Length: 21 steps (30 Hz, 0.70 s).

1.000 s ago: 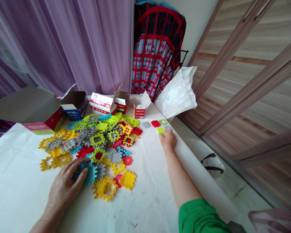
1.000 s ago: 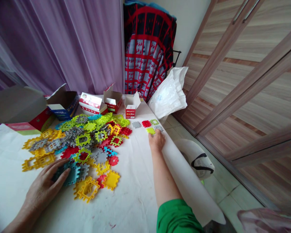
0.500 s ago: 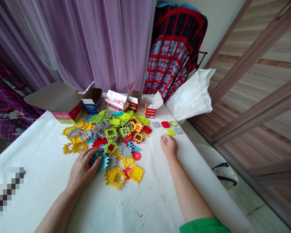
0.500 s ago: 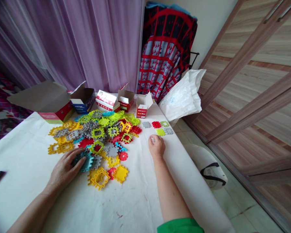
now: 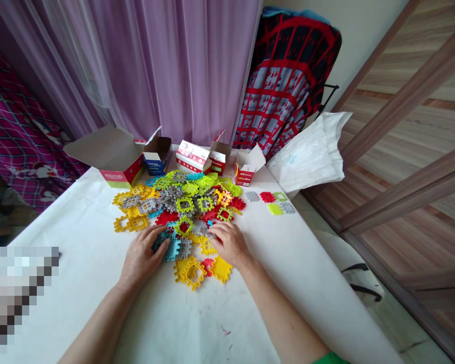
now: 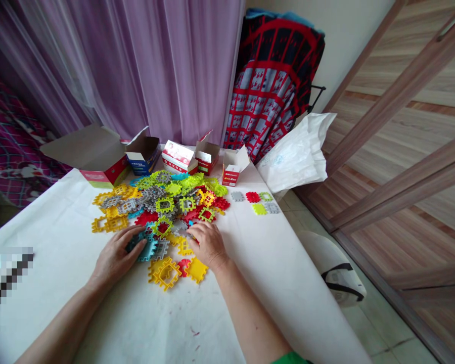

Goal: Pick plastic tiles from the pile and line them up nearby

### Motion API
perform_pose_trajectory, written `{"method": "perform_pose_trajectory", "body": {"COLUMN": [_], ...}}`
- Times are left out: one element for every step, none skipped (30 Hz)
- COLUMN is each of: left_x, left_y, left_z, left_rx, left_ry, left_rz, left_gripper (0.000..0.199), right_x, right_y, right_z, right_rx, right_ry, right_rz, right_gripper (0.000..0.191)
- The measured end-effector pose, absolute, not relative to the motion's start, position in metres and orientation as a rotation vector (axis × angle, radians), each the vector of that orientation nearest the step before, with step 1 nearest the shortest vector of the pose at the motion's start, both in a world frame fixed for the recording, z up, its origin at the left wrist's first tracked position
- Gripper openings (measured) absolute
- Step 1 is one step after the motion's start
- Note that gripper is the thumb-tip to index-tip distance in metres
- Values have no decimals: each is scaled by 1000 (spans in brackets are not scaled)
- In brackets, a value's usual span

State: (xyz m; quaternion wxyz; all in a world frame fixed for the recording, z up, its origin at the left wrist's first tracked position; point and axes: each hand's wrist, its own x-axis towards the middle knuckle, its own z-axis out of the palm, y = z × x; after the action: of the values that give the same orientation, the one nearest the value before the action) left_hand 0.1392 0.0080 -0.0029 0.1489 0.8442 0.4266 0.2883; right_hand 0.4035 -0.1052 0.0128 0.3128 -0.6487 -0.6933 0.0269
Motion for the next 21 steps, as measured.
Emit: {"method": "perform_pose_trajectory", "body": {"left_x": [140,140,140,140,140,140,140,140,140,139,139,139,139,139,139,139,138,138,138,138,137], "left_y": [8,8,8,8,8,8,8,8,9,9,9,10,10,10,10,11,11,12,12,13,13], "left_z": [-3,-3,-3,-3,-3,-3,-3,-3,-3,-3,-3,-2,-2,-2,-2,-2,-3,-3,-5,-6,-8], "left_rx": [2427,2427,2427,2428,2427,2426,2425,2423,2423,2424,2427,2431,2434,2436,2436,2435,2434,2434,2435,2438,2441], "left_ry": [1229,1231,1231,1229,1227,1226,1228,1231,1233,1235,1236,1235,1234,1235,1237,1239,1242,1243,1244,1243,1242], "left_rz": [823,816,810,805,803,803,806,809,812,812,811,808,806,804,805,807,810,814,817,822,826], "left_gripper": [57,57,57,57,57,57,57,57,56,56,55,55,56,56,57,58,59,59,60,60,59], "right_x": [405,408,411,416,421,428,436,444,453,462,471,479,486,491,496,499,500,500,499,497,494], "right_y": [-105,-105,-105,-105,-107,-108,-111,-114,-117,-121,-125,-130,-134,-138,-141,-144,-147,-149,-151,-152,-153], "right_z": [12,10,8,6,3,1,-1,-3,-5,-6,-6,-5,-4,-2,0,3,5,7,9,10,11], "right_rx": [-1709,-1713,-1722,-1732,-1738,-1743,-1748,-1761,-1784,-1820,-1869,-1926,-1990,-2055,-2115,-2166,-2207,-2235,-2247,-2242,-2218], "right_ry": [-1768,-1686,-1587,-1478,-1374,-1284,-1214,-1165,-1134,-1111,-1090,-1069,-1052,-1039,-1028,-1020,-1017,-1021,-1037,-1073,-1137], "right_rz": [83,109,152,209,270,323,358,372,366,349,321,282,230,169,109,65,45,50,67,82,89], "right_gripper": [18,18,19,22,26,30,34,36,37,37,36,34,32,30,30,30,30,29,29,30,32]}}
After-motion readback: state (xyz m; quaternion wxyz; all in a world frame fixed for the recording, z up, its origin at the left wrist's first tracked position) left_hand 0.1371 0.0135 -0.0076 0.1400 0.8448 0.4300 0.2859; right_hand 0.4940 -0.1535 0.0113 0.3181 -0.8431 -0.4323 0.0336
